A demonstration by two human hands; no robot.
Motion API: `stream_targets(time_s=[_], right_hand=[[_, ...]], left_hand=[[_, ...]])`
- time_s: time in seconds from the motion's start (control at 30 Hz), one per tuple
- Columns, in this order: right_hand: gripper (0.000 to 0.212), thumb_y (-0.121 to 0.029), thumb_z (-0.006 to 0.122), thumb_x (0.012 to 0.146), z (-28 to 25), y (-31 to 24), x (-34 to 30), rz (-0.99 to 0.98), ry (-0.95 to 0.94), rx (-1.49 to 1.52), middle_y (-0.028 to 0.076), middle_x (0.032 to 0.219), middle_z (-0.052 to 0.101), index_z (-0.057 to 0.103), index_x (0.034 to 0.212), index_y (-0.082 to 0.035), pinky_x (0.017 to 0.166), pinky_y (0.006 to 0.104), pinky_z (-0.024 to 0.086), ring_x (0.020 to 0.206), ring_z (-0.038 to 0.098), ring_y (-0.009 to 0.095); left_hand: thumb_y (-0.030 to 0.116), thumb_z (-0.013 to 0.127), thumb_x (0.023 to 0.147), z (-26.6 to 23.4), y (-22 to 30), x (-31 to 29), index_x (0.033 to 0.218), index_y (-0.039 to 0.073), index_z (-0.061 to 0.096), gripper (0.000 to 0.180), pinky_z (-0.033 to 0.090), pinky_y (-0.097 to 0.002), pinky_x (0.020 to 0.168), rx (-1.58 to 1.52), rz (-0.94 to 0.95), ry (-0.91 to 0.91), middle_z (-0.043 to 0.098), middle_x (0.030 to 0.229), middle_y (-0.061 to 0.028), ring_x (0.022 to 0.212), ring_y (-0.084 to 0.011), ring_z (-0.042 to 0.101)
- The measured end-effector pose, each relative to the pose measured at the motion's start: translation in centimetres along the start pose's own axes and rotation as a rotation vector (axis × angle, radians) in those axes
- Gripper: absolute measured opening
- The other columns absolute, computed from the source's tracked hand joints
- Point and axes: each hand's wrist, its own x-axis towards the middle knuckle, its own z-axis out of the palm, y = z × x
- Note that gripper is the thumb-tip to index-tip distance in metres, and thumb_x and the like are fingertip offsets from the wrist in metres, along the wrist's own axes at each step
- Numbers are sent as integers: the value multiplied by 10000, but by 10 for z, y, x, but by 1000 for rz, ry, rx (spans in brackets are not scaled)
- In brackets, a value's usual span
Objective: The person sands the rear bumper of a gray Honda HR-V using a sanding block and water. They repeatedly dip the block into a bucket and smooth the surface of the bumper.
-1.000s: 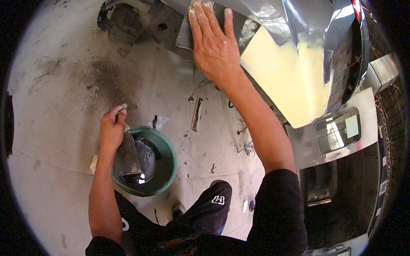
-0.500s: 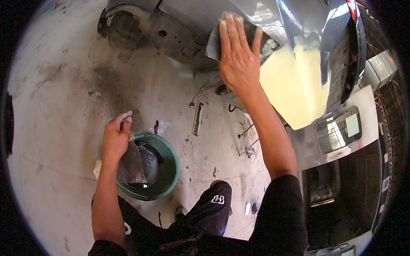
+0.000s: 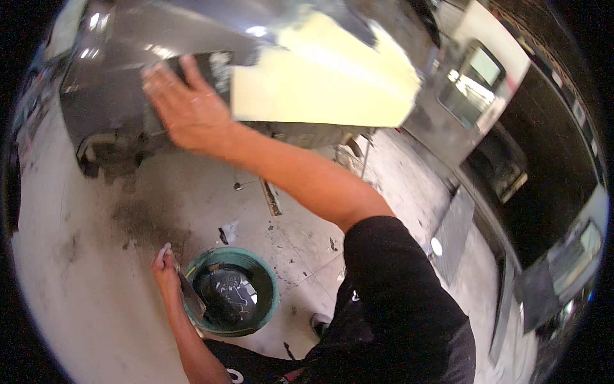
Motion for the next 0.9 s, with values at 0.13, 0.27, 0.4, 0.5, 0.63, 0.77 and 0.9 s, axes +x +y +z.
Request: stream_targets(time_s=[0.13, 0.27, 0.4, 0.5, 0.63, 0.77, 0.9], right_hand=[[500, -183, 473, 841, -37, -23, -54, -47, -128, 284, 183, 1398, 451, 494, 1302, 10, 1117, 565, 190, 1339, 390, 295], [610, -110, 459, 827, -81, -51, -198, 95, -647, 689, 173, 1451, 385, 340, 1423, -52, 1155, 502, 187, 1375, 339, 287], [524, -50, 434, 832, -119, -5, -362, 674, -929, 617, 172, 1299, 536, 442, 1355, -89, 992, 395, 435, 1176, 537, 323], [561, -24, 454, 813, -153, 18, -425, 1036, -1018, 573, 175, 1160, 624, 443, 1362, -139, 818, 437, 513, 988, 631, 353], [567, -6, 463, 778, -144, 4, -501, 1143, -942, 706, 167, 1056, 661, 494, 1324, -158, 774, 457, 512, 934, 637, 363], [586, 13, 445, 741, -131, -20, -586, 1185, -887, 971, 216, 893, 663, 570, 1262, -226, 759, 480, 507, 849, 627, 408], [597, 81, 428, 695, -95, 11, -622, 1203, -478, 1253, 201, 1079, 649, 602, 1233, -110, 840, 405, 489, 945, 608, 387]], left_hand=[[143, 522, 948, 13, -5, 4, 1173, -38, 612, 303, 459, -301, 796, -45, -89, -126, 641, 1030, -103, 876, -166, 565], [127, 517, 946, 26, -36, 14, 1142, -49, 618, 283, 449, -284, 736, -96, 27, -116, 610, 944, -66, 814, -134, 525], [116, 528, 930, 42, -56, 8, 1067, -61, 632, 247, 427, -277, 616, -24, 78, -132, 564, 806, -29, 704, -115, 509], [123, 536, 924, 46, -8, -19, 1041, -53, 642, 237, 414, -270, 587, 75, 3, -215, 555, 774, -30, 670, -107, 497], [163, 538, 925, 27, -31, -7, 1076, -46, 638, 276, 436, -274, 657, 270, 32, -224, 592, 831, -64, 746, -137, 536], [211, 527, 933, 47, 13, -45, 1105, -27, 640, 315, 438, -248, 659, 395, -146, -205, 628, 892, -68, 784, -128, 560], [197, 519, 934, 109, 64, -134, 1166, -8, 603, 320, 466, -300, 790, 290, -108, -181, 617, 973, -79, 913, -191, 591]])
